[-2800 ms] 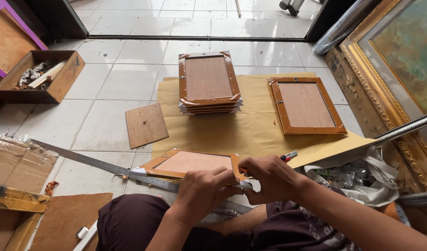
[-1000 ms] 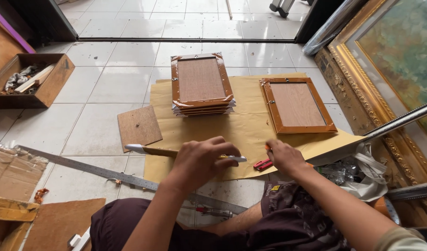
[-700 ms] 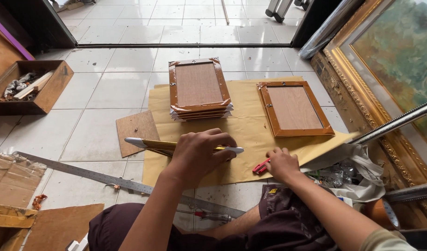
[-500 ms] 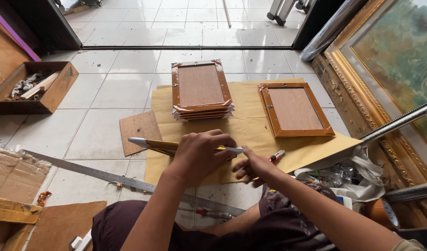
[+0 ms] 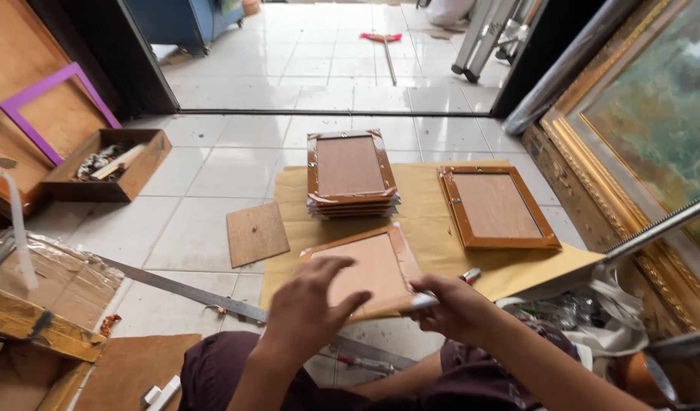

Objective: Trimming the edges of picture frames with a utility knife and stacking them on the floor.

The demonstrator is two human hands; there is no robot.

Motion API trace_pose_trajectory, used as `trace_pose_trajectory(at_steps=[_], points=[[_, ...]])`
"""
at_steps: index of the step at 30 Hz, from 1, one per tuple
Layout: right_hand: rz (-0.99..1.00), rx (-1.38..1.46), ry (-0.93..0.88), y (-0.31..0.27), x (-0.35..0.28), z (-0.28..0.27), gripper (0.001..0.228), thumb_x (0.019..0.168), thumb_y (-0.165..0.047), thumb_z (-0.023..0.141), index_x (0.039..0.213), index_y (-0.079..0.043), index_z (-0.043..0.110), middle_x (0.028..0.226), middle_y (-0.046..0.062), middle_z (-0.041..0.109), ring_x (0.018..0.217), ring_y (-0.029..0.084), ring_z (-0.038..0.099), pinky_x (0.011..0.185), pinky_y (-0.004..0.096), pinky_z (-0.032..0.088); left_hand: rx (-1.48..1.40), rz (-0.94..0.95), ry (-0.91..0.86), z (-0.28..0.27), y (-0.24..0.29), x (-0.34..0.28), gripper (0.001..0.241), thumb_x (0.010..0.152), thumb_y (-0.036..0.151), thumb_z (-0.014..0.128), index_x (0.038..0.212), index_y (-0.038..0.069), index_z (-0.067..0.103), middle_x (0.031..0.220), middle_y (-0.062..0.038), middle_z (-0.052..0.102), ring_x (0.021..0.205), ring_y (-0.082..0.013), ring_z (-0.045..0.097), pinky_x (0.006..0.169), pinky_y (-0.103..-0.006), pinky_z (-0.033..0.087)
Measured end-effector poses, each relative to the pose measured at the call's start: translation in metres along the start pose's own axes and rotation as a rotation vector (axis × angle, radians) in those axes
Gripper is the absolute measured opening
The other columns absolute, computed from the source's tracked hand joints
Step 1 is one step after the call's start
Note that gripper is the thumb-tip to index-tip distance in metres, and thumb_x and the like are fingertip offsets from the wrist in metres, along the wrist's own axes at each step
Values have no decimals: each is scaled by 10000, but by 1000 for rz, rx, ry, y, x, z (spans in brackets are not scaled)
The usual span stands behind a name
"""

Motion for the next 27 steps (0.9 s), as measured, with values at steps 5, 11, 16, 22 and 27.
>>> trace_pose_trajectory(at_steps=[5,11,16,22,27], points=[[-147,77,-43,-14,-20,-41,152,1027,-173,723,1120,-109,621,875,40,624,549,219,675,443,321,486,-120,-682,40,-3,-88,-21,940,901,818,619,1662,297,438,1595,-157,570,1498,-398,573,1224,-550,467],[-130,-48,84,-44,33,-50,626,1022,-189,720,1619,-26,626,1040,258,673,680,331,649,610,445,604,-1186,-783,33,70,-140,35,893,869,204,891,1641,75,460,1469,-280,821,1153,-427,873,857,-480,729],[-214,-458,358,-109,105,-31,582,1059,-374,659,1634,-279,679,1174,105,692,925,228,654,781,376,584,-856,-739,90,72,-159,133,1092,874,455,823,1761,126,277,1281,-132,813,1115,-261,844,1018,-407,695],[-485,-587,435,-165,253,-67,517,1076,-379,607,1519,-147,738,1432,13,804,1300,163,709,1116,315,500,-410,-622,169,123,-257,274,1094,894,696,759,1730,98,385,1334,-105,692,1280,-248,666,1149,-468,552],[-487,-603,489,-179,354,-108,618,1065,-441,599,1634,-203,636,1677,-13,649,1539,160,596,1283,335,436,-352,-626,192,169,-323,338,1021,939,668,746,1716,90,420,1769,-104,463,1601,-293,492,1249,-483,487]])
Point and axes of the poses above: each hand's wrist, its own x-axis towards the middle knuckle, its own z-axis out of the palm, y = z × x, the point moved 1 cm from there along x, towards the middle knuckle
